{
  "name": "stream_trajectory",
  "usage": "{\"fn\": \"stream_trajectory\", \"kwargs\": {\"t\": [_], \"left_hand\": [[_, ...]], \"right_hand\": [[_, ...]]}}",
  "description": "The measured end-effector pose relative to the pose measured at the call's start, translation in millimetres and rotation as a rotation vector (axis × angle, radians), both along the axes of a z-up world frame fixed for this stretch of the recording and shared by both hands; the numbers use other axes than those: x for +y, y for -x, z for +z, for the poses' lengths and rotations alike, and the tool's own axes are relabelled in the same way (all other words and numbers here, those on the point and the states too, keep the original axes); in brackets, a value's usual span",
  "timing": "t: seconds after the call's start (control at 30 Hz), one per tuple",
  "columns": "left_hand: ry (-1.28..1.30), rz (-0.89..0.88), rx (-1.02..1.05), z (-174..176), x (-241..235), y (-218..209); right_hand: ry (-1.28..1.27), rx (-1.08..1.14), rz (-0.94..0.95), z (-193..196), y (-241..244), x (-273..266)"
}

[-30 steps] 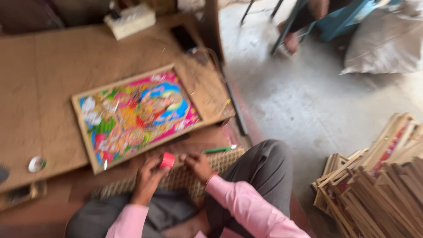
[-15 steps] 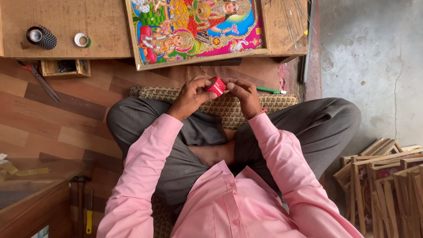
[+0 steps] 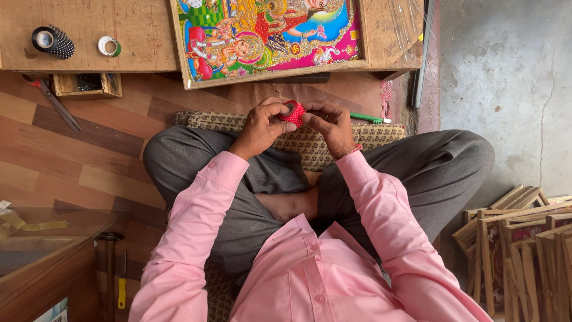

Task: The person sits on the floor and applies red decorative tape to the edges of a wooden picture frame containing a printed image of Hindu deities. They smooth the tape along each side, rotate the frame to access different edges, and continue wrapping the tape around the perimeter.

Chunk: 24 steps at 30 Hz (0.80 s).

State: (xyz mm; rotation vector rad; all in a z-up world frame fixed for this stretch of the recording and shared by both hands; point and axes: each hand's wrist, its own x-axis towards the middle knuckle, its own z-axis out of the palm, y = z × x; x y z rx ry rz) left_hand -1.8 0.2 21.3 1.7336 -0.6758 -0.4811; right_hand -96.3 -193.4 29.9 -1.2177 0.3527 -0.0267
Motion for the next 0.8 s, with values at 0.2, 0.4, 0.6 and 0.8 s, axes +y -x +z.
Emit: {"fn": "stream_trajectory", "kwargs": {"t": [0.2, 0.4, 0.6, 0.8], "left_hand": [[0.052, 0.001, -0.078, 0, 0, 1], [-0.032, -0.001, -0.055, 2, 0, 2], [-0.059, -0.003, -0.099, 7, -2, 3], [-0.076, -0.014, -0.265, 17, -3, -2]], "right_hand": [[0.041, -0.003, -0.039, -6, 2, -2], [-0.007, 0.026, -0.037, -6, -1, 2], [-0.008, 0.098, 0.007, -7, 0, 0], [-0.044, 0.067, -0.068, -22, -11, 4]]}}
